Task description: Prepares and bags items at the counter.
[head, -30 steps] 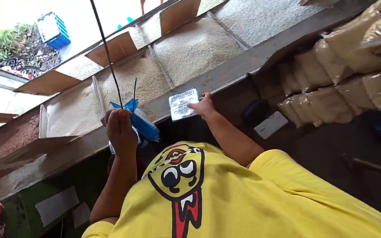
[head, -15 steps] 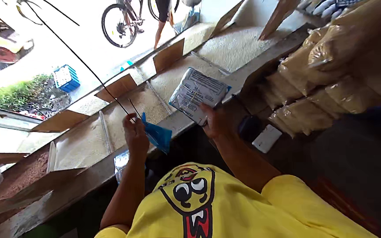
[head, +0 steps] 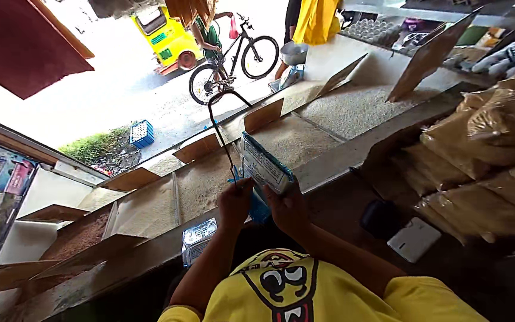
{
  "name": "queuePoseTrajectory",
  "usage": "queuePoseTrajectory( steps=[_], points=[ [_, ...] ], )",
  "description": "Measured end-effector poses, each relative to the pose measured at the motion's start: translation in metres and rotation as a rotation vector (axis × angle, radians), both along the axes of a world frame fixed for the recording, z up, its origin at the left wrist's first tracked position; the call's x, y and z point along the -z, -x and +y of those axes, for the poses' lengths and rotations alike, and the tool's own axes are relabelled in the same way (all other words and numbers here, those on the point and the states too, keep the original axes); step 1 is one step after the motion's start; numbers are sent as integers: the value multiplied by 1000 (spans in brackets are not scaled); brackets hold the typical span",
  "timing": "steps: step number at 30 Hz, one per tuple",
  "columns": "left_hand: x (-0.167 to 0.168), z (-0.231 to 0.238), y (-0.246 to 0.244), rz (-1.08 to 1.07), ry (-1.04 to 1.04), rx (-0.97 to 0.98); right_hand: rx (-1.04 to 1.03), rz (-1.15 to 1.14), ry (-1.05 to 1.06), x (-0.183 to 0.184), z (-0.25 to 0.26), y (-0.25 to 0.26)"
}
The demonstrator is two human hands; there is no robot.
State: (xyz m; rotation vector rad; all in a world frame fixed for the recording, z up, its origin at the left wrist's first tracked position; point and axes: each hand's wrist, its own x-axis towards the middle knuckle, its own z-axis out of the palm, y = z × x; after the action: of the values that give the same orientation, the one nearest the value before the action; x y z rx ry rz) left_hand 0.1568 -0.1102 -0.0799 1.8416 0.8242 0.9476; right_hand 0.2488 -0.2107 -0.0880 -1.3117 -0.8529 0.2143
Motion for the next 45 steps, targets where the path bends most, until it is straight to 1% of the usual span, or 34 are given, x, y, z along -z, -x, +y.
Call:
queuePoseTrajectory(
  steps=[2,5,7,9,10,11,13,15,16,19,20,23,25,27,29,31,33,34,35,37,38,41,43,45],
  points=[
    [-7,5,2,100,-85,-33,-37,79,64,-6,-2,-8],
    [-13,17,10,262,-215,-106,-97,321,140,-17,-8,-32],
    [-14,27,16,309,-275,-144,-159,503,55,-19,-10,-54],
    [-12,36,19,309,-344,-189,-275,646,-13,-15,-19,-77],
    [-12,38,20,307,-353,-198,-356,704,-46,-8,-24,-90],
    [-12,40,20,304,-347,-195,-433,740,-52,2,-30,-103],
    [-14,40,20,316,-295,-160,-538,743,8,23,-44,-125],
    [-16,37,17,334,-231,-91,-568,747,60,44,-58,-139],
    [-18,34,14,348,-197,-50,-564,780,45,56,-65,-141],
    [-26,25,5,395,-103,65,-574,899,-127,82,-78,-135],
    [-28,23,1,401,-76,104,-594,911,-194,86,-79,-131],
    [-33,13,-9,412,-4,237,-782,846,-347,82,-67,-119],
    [-33,9,-16,394,37,313,-900,830,-349,72,-53,-111],
    [-21,7,-16,305,102,326,-952,854,-258,58,-40,-102],
    [9,19,-12,61,238,376,-964,900,-170,52,-31,-96],
    [17,23,-11,-4,296,341,-962,935,-126,54,-25,-92],
    [9,20,-8,46,266,327,-982,946,-126,60,-22,-88],
    [-2,15,-6,98,243,325,-984,943,-129,63,-20,-86],
    [-17,10,-3,172,226,301,-981,932,-133,66,-18,-84],
    [-24,12,9,228,199,214,-947,927,-154,73,-14,-82],
    [-22,15,19,221,164,164,-921,943,-159,78,-12,-81],
    [-19,20,59,87,-88,26,-908,1022,-125,106,-3,-87],
    [-22,19,88,-73,-216,-15,-850,1098,-33,124,10,-89],
    [-32,16,114,-219,-298,-21,-727,1182,143,137,28,-85]
  ],
)
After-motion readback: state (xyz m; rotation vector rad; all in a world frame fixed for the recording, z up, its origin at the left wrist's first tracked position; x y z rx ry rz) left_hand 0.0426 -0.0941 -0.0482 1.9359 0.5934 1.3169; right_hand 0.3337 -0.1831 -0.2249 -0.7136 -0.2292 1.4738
